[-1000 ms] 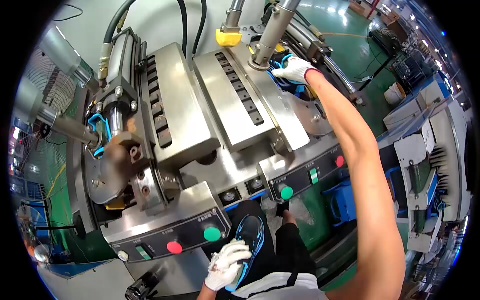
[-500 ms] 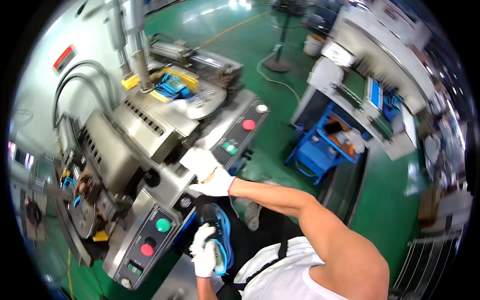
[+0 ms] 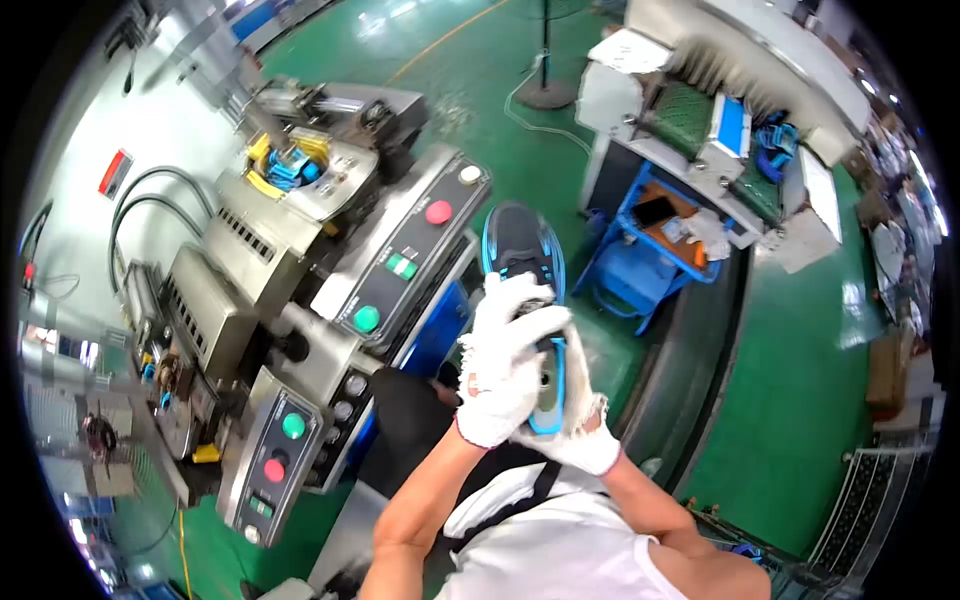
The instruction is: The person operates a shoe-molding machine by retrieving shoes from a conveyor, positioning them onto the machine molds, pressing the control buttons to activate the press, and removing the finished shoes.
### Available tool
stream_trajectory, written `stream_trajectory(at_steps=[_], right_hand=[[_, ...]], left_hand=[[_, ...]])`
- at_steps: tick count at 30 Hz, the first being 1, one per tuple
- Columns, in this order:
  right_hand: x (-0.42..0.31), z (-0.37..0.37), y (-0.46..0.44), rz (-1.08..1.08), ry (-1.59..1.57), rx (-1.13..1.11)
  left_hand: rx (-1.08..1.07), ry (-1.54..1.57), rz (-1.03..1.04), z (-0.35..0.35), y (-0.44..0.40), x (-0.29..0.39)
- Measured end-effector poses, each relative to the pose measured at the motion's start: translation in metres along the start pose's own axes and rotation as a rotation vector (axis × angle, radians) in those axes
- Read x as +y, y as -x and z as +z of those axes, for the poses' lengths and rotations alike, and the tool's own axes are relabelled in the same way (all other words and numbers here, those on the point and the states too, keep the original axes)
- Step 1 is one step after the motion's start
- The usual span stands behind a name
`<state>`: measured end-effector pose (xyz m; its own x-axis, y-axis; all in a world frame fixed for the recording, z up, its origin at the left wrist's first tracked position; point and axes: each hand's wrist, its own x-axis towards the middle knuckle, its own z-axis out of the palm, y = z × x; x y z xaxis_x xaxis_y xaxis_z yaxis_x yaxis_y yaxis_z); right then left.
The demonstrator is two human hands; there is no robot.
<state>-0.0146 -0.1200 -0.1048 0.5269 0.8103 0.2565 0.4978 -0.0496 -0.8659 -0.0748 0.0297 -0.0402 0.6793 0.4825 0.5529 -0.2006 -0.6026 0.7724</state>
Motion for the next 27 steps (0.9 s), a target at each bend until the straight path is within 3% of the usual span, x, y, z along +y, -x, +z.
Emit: stream_trajectory(at_steps=[1, 2, 8, 9, 11, 15, 21, 25, 27], right_hand=[[0.008, -0.002, -0.013, 0.030, 0.070, 0.172], [0.025, -0.008, -0.031, 0.121, -0.347, 0.318], [0.093, -0.098, -0.143, -0.032, -0.291, 0.760], [0.103, -0.124, -0.176, -0.062, -0.155, 0.813], [0.123, -0.175, -0.241, -0.097, 0.128, 0.937], [0.215, -0.264, -0.368, 0.422, 0.406, 0.947], [0.417, -0.320, -0.382, 0.422, 0.668, 0.509], [0.447, -0.327, -0.384, 0.352, 0.787, 0.508], [0.436, -0.304, -0.376, 0.265, 0.781, 0.530]], left_hand=[[-0.043, 0.001, 0.074, 0.016, -0.018, 0.007], [-0.098, -0.003, 0.159, 0.028, -0.037, 0.016], [-0.243, 0.044, 0.441, 0.073, -0.079, 0.031], [-0.346, 0.047, 0.398, 0.070, -0.066, 0.022], [-0.353, 0.030, 0.338, 0.062, -0.035, 0.003], [-0.346, -0.120, -0.066, 0.036, 0.048, -0.051], [-0.170, -0.306, -0.779, -0.026, 0.147, -0.054], [0.051, -0.672, -0.984, -0.076, 0.217, -0.025], [0.293, -0.756, -1.188, -0.092, 0.258, 0.006]])
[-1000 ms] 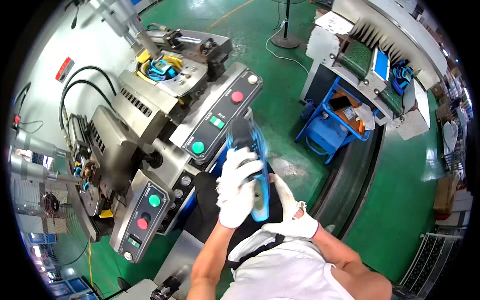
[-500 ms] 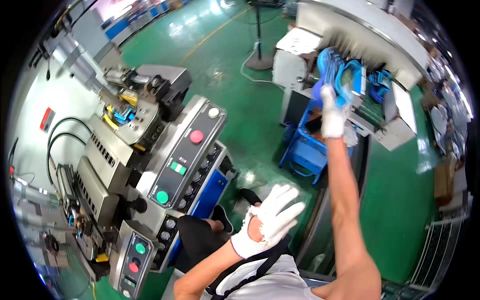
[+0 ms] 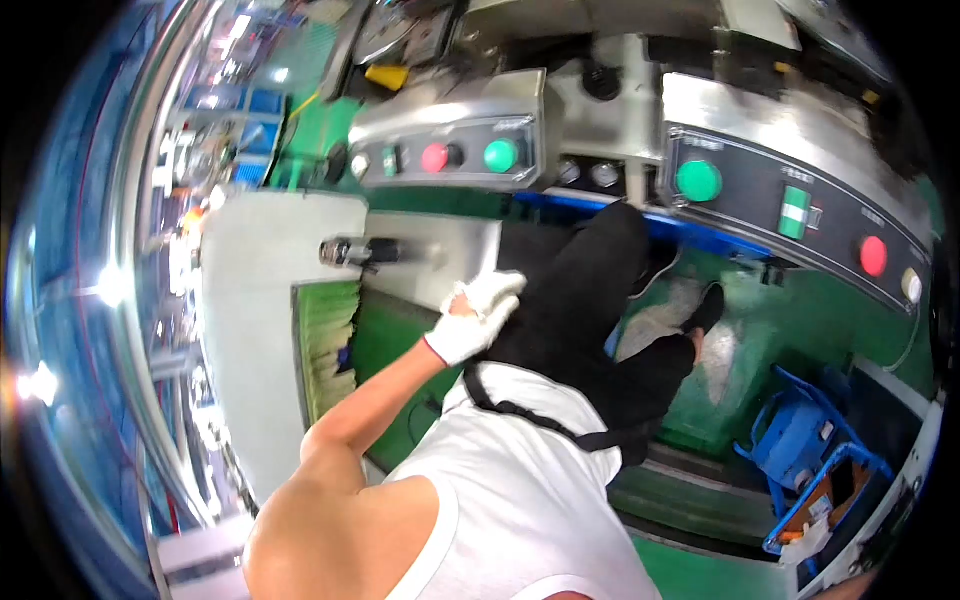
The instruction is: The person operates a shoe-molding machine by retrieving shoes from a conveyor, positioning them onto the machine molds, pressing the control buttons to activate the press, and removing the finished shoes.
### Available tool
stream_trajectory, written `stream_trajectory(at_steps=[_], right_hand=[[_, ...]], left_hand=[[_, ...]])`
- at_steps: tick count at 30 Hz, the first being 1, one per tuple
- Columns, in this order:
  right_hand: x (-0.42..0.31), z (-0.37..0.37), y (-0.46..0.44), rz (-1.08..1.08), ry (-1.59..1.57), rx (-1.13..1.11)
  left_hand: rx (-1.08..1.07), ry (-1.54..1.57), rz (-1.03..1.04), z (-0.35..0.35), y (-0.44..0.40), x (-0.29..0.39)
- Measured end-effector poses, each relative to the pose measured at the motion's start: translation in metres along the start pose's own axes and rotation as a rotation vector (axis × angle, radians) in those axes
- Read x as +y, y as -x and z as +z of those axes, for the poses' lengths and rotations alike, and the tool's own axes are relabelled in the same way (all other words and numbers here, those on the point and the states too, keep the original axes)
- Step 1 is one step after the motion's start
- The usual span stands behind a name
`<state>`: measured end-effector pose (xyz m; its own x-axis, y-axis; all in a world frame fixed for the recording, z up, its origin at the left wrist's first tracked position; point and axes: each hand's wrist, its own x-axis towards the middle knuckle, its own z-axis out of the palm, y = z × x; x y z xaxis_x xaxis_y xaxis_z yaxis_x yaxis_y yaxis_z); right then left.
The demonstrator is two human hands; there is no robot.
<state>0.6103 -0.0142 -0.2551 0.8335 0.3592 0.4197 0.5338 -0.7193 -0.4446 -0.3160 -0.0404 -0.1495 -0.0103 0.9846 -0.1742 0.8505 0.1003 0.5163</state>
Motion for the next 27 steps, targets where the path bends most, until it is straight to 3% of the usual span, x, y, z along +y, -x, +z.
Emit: stream_trajectory(at_steps=[4, 6, 8, 11, 12, 14, 16, 18, 21, 23, 24, 25, 26, 27], right_hand=[[-0.101, -0.006, 0.105, -0.161, -0.243, -0.029], [-0.158, -0.014, 0.185, -0.231, -0.376, -0.175], [-0.214, -0.021, 0.282, -0.292, -0.484, -0.423], [-0.277, -0.028, 0.414, -0.295, -0.568, -0.928], [-0.290, -0.027, 0.443, -0.075, -0.712, -1.111], [-0.333, -0.052, 0.476, -0.356, -0.554, -1.227], [-0.357, -0.055, 0.494, -0.498, -0.572, -1.231], [-0.385, -0.068, 0.502, -0.808, -0.413, -1.217], [-0.411, -0.068, 0.497, -0.930, -0.259, -1.221], [-0.413, -0.047, 0.486, -1.011, -0.193, -1.188], [-0.405, -0.031, 0.476, -1.038, -0.178, -1.171], [-0.414, -0.040, 0.475, -1.129, 0.043, -1.073], [-0.406, -0.028, 0.464, -1.139, 0.122, -1.049], [-0.408, -0.031, 0.459, -1.126, 0.221, -1.060]], left_hand=[[0.269, -0.040, -0.451, -0.012, 0.085, -0.114], [0.262, 0.094, -0.822, 0.000, 0.140, -0.166], [0.231, -0.046, -0.873, 0.019, 0.189, -0.200], [0.265, 0.104, -1.029, 0.046, 0.227, -0.224], [0.266, 0.117, -1.053, 0.056, 0.237, -0.228], [0.267, 0.100, -1.116, 0.063, 0.245, -0.234], [0.211, -0.005, -1.161, 0.064, 0.248, -0.250], [0.303, -0.120, -1.089, 0.065, 0.269, -0.293], [0.575, -0.142, -0.994, 0.040, 0.308, -0.379], [0.529, -0.271, -1.028, -0.007, 0.337, -0.427], [0.646, -0.357, -1.113, -0.005, 0.365, -0.469], [0.656, -0.559, -1.114, -0.023, 0.387, -0.491], [0.486, -0.532, -1.459, -0.054, 0.401, -0.508], [0.521, -0.291, -1.684, -0.076, 0.419, -0.531]])
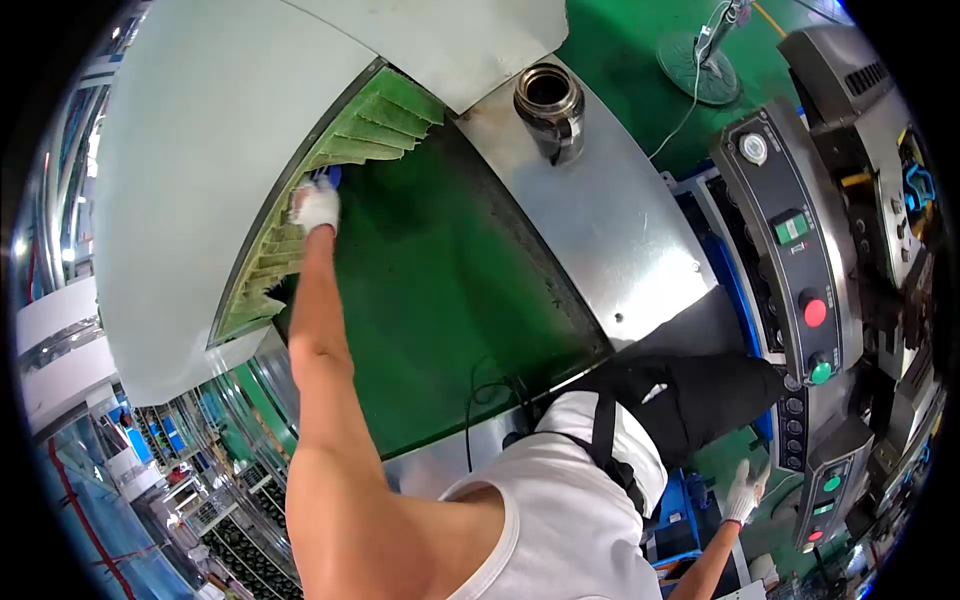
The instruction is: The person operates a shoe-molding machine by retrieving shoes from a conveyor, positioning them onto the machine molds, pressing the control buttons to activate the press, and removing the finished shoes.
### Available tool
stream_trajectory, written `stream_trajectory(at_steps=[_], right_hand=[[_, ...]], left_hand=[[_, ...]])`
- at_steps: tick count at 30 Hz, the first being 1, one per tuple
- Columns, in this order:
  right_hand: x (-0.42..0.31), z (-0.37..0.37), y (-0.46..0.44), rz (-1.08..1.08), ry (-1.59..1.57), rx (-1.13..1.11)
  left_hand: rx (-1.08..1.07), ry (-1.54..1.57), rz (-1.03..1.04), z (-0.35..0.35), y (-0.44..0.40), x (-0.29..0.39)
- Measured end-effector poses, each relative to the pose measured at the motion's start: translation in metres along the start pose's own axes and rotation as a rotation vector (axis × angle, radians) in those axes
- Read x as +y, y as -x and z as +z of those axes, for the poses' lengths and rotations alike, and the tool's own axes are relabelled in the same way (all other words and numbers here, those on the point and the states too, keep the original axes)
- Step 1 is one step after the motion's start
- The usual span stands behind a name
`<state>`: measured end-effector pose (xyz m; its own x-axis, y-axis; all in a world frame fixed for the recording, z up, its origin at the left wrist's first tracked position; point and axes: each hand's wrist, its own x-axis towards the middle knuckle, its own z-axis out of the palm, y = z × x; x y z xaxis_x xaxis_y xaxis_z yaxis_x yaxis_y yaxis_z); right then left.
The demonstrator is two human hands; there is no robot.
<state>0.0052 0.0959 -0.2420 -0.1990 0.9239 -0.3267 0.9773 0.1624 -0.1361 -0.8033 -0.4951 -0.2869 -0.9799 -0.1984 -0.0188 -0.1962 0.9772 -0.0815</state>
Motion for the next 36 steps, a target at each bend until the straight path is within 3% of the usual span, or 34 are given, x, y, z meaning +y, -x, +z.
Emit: stream_trajectory(at_steps=[1, 2, 4, 5, 7, 8, 10, 11, 12, 13, 15, 16, 18, 19, 20, 23, 24, 26, 28, 29, 32, 35, 36], right_hand=[[0.004, -0.008, 0.005, 0.051, 0.057, -0.058], [0.028, -0.008, 0.003, 0.037, 0.144, -0.078], [0.102, -0.004, -0.003, 0.072, 0.306, -0.118], [0.084, -0.018, 0.012, 0.164, 0.219, -0.138], [0.143, -0.022, 0.026, 0.267, 0.005, -0.122], [0.128, -0.038, 0.040, 0.408, -0.149, -0.149], [0.267, -0.032, 0.054, 0.247, -0.058, -0.181], [0.216, -0.043, 0.073, 0.585, -0.217, -0.116], [0.129, -0.071, 0.099, 0.591, -0.036, -0.136], [0.176, -0.064, 0.108, 0.563, -0.002, -0.152], [0.130, -0.084, 0.127, 0.802, -0.205, -0.203], [0.253, -0.051, 0.133, 0.468, 0.046, -0.142], [0.206, -0.065, 0.135, 0.565, -0.109, -0.205], [0.156, -0.068, 0.128, 0.695, -0.262, -0.095], [0.095, -0.088, 0.122, 0.736, -0.178, -0.181], [0.204, -0.047, 0.090, 0.546, -0.088, -0.169], [0.178, -0.046, 0.083, 0.552, -0.168, -0.173], [0.193, -0.031, 0.062, 0.340, -0.068, -0.269], [0.149, -0.019, 0.059, 0.443, -0.409, -0.195], [0.122, -0.025, 0.058, 0.283, -0.157, -0.157], [0.027, -0.044, 0.051, 0.081, -0.027, -0.117], [-0.066, -0.060, 0.042, -0.098, -0.132, -0.026], [-0.083, -0.056, 0.035, -0.051, -0.316, -0.052]], left_hand=[[-0.123, 0.067, -0.257, -0.010, -0.033, -0.010], [-0.141, 0.093, -0.339, -0.010, -0.054, -0.024], [-0.112, 0.070, -0.283, 0.003, -0.078, -0.045], [-0.115, 0.035, -0.260, 0.012, -0.087, -0.053], [-0.127, -0.044, -0.206, 0.028, -0.097, -0.058], [-0.138, -0.077, -0.187, 0.035, -0.103, -0.060], [-0.159, -0.132, -0.159, 0.038, -0.106, -0.049], [-0.165, -0.153, -0.152, 0.049, -0.114, -0.052], [-0.170, -0.169, -0.143, 0.055, -0.120, -0.051], [-0.174, -0.185, -0.133, 0.056, -0.121, -0.044], [-0.180, -0.214, -0.126, 0.062, -0.131, -0.049], [-0.177, -0.219, -0.120, 0.057, -0.124, -0.041], [-0.164, -0.223, -0.108, 0.060, -0.129, -0.041], [-0.153, -0.220, -0.101, 0.060, -0.127, -0.042], [-0.138, -0.222, -0.098, 0.059, -0.126, -0.047], [-0.067, -0.184, -0.037, 0.041, -0.095, -0.033], [-0.044, -0.165, -0.007, 0.037, -0.083, -0.030], [-0.005, -0.116, 0.065, 0.021, -0.044, -0.016], [0.004, -0.033, 0.143, 0.002, 0.009, 0.009], [-0.007, 0.020, 0.183, -0.010, 0.042, 0.025], [-0.163, 0.239, 0.278, -0.046, 0.158, 0.078], [-0.435, 0.649, 0.332, -0.060, 0.257, 0.105], [-0.344, 0.647, 0.494, -0.043, 0.282, 0.102]])
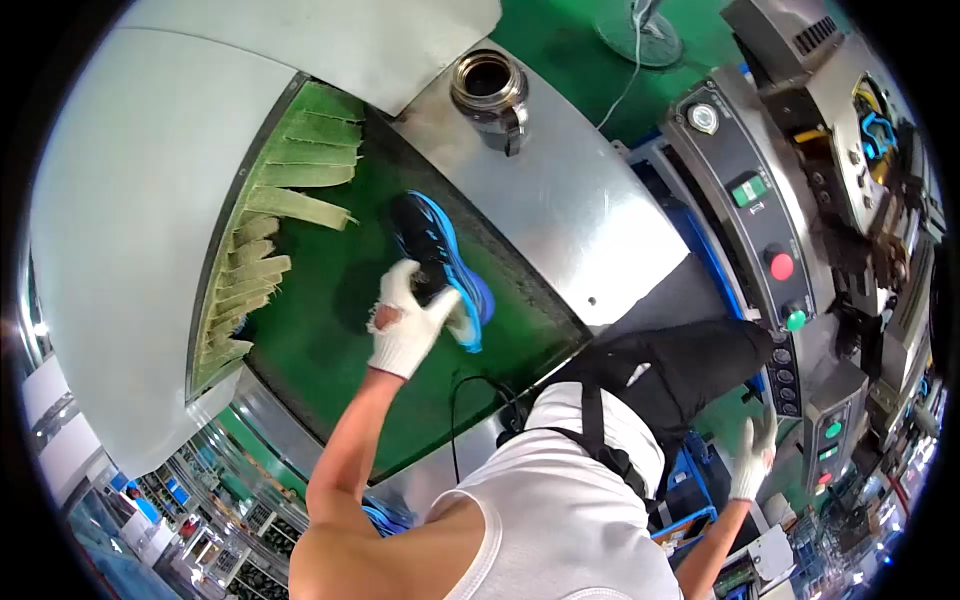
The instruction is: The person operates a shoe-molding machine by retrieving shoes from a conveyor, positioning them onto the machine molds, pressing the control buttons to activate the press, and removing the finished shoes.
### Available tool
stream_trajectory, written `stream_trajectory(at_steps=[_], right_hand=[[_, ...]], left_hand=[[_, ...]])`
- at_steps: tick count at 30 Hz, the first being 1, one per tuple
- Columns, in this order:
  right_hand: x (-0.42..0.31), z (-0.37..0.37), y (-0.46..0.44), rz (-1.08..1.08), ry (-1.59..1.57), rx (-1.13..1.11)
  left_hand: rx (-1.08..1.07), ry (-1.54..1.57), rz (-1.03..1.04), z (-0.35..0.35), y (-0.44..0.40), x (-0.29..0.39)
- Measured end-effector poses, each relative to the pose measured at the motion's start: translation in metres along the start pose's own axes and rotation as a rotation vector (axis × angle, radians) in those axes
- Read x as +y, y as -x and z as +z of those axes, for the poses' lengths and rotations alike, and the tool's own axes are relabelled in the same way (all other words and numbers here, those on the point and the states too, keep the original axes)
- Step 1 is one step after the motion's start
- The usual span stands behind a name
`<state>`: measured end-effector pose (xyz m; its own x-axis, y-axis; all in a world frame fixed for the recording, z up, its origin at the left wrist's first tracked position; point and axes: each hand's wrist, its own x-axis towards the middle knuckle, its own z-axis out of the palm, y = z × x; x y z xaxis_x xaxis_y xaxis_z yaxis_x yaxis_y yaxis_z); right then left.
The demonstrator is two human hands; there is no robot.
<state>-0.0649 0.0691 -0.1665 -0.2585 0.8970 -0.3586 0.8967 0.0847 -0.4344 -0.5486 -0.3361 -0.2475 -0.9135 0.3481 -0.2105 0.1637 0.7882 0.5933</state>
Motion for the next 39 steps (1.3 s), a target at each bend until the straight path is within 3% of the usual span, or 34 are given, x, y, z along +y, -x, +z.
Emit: stream_trajectory(at_steps=[1, 3, 4, 5, 7, 8, 10, 12, 13, 15, 17, 18, 19, 20, 21, 22, 24, 25, 26, 29, 31, 34, 39], right_hand=[[-0.037, 0.012, -0.001, -0.062, -0.165, -0.040], [-0.128, 0.034, 0.008, -0.270, -0.180, -0.130], [-0.153, 0.050, 0.011, -0.301, -0.335, -0.225], [-0.199, 0.053, 0.018, -0.368, -0.199, -0.304], [-0.229, 0.089, 0.025, -0.577, -0.279, -0.442], [-0.250, 0.104, 0.023, -0.759, -0.160, -0.498], [-0.279, 0.132, 0.035, -0.774, -0.046, -0.662], [-0.273, 0.195, 0.039, -1.019, 0.052, -0.409], [-0.283, 0.205, 0.036, -0.910, 0.245, -0.424], [-0.265, 0.189, 0.018, -1.020, -0.133, -0.301], [-0.242, 0.135, 0.004, -0.965, -0.247, -0.273], [-0.228, 0.113, -0.007, -1.013, -0.405, -0.251], [-0.211, 0.080, -0.002, -0.575, -0.429, -0.333], [-0.189, 0.051, -0.011, -0.565, -0.253, -0.434], [-0.179, 0.012, -0.012, -0.362, -0.291, -0.637], [-0.147, 0.024, -0.006, -0.520, -0.677, -0.366], [-0.110, -0.006, 0.012, -0.242, -0.923, -0.450], [-0.092, -0.020, 0.021, -0.097, -1.049, -0.464], [-0.084, -0.025, 0.028, -0.172, -1.286, -0.315], [-0.028, -0.006, 0.056, 0.039, -1.538, -0.181], [-0.031, -0.012, 0.063, 0.087, -1.714, -0.036], [-0.012, 0.011, 0.075, 0.232, -1.833, 0.113], [0.014, 0.052, 0.102, 0.393, -1.886, 0.226]], left_hand=[[0.038, -0.118, 0.142, 0.004, 0.009, 0.026], [0.113, -0.226, 0.346, 0.010, 0.000, 0.043], [0.050, -0.127, 0.432, 0.017, -0.010, 0.036], [0.021, -0.123, 0.626, 0.031, -0.020, 0.019], [-0.002, -0.251, 0.588, 0.032, -0.028, 0.033], [0.007, -0.313, 0.596, 0.026, -0.027, 0.050], [0.027, -0.350, 0.661, 0.023, -0.018, 0.082], [-0.064, -0.199, 0.777, 0.015, 0.000, 0.139], [-0.138, -0.167, 0.802, 0.019, 0.005, 0.170], [-0.231, -0.081, 0.968, 0.032, 0.006, 0.210], [-0.464, -0.253, 1.076, 0.027, 0.014, 0.291], [-0.520, -0.158, 1.200, 0.036, 0.012, 0.319], [-0.576, -0.062, 1.320, 0.044, 0.008, 0.347], [-0.509, 0.030, 1.420, 0.051, 0.001, 0.376], [-0.434, -0.052, 1.496, 0.045, -0.006, 0.425], [-0.329, -0.034, 1.507, 0.055, -0.025, 0.454], [-0.081, -0.038, 1.583, 0.077, -0.074, 0.521], [-0.197, 0.033, 1.398, 0.098, -0.102, 0.550], [-0.119, -0.044, 1.383, 0.114, -0.129, 0.577], [-0.069, -0.237, 1.161, 0.161, -0.179, 0.654], [0.051, -0.309, 1.068, 0.207, -0.208, 0.683], [-0.061, -0.443, 0.831, 0.262, -0.215, 0.701], [-0.103, -0.591, 0.917, 0.243, -0.247, 0.743]])
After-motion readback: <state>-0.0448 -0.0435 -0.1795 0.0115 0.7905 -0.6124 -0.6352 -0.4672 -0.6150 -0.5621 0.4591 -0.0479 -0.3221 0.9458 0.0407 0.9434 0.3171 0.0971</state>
